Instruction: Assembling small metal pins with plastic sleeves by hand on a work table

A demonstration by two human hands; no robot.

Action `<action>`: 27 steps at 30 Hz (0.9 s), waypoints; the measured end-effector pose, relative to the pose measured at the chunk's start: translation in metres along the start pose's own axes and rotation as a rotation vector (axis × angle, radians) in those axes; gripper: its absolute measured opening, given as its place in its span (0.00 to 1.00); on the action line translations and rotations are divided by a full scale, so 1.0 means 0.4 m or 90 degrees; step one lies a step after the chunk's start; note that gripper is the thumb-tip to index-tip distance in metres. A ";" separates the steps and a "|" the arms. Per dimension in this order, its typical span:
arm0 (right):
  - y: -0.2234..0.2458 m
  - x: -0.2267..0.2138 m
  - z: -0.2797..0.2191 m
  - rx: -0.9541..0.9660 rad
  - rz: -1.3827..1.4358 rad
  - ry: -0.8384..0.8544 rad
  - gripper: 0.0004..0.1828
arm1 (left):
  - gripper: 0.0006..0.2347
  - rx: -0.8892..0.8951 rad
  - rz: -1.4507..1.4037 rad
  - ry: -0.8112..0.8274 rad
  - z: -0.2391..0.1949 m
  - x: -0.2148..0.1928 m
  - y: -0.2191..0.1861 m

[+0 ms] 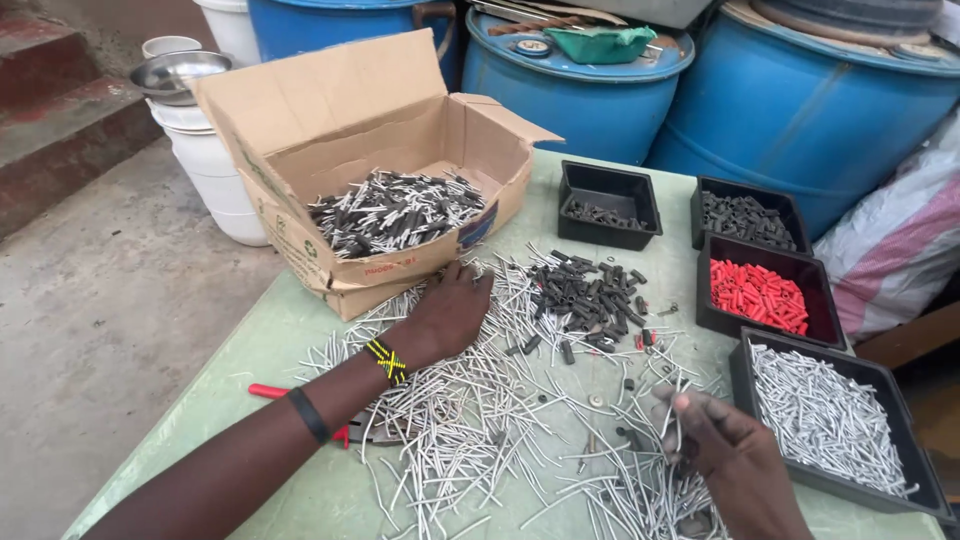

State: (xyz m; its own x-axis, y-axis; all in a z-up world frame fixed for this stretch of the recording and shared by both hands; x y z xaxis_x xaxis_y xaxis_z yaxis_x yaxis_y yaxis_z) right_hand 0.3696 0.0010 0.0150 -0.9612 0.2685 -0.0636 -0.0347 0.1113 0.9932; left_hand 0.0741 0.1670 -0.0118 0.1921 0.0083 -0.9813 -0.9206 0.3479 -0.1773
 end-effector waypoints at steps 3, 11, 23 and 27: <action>0.015 0.007 -0.014 0.007 -0.010 0.039 0.21 | 0.11 -0.011 0.020 -0.114 -0.003 -0.018 -0.029; -0.007 0.060 -0.038 -0.014 -0.066 0.175 0.22 | 0.04 0.070 -0.086 -0.173 -0.080 -0.108 -0.083; 0.057 0.036 -0.034 -0.089 0.082 0.164 0.17 | 0.11 0.069 -0.098 -0.120 -0.169 -0.166 -0.151; 0.025 0.101 -0.046 -0.128 -0.065 0.253 0.24 | 0.25 0.127 0.062 -0.186 -0.154 -0.142 -0.190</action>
State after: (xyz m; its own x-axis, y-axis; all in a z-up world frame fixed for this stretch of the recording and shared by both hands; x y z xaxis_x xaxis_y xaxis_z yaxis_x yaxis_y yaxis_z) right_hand 0.3254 -0.0047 0.0240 -0.9792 -0.1271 -0.1581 -0.1488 -0.0798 0.9856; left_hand 0.1123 0.0824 0.0527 0.2226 0.3072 -0.9253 -0.8601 0.5086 -0.0380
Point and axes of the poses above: each hand's wrist, its own z-axis towards the middle knuckle, its own x-axis out of the palm, y = z × x, the point moved 8 cm from there along z, towards the middle knuckle, and after that the axes turned 5 degrees about -x, right-handed, at the moved point
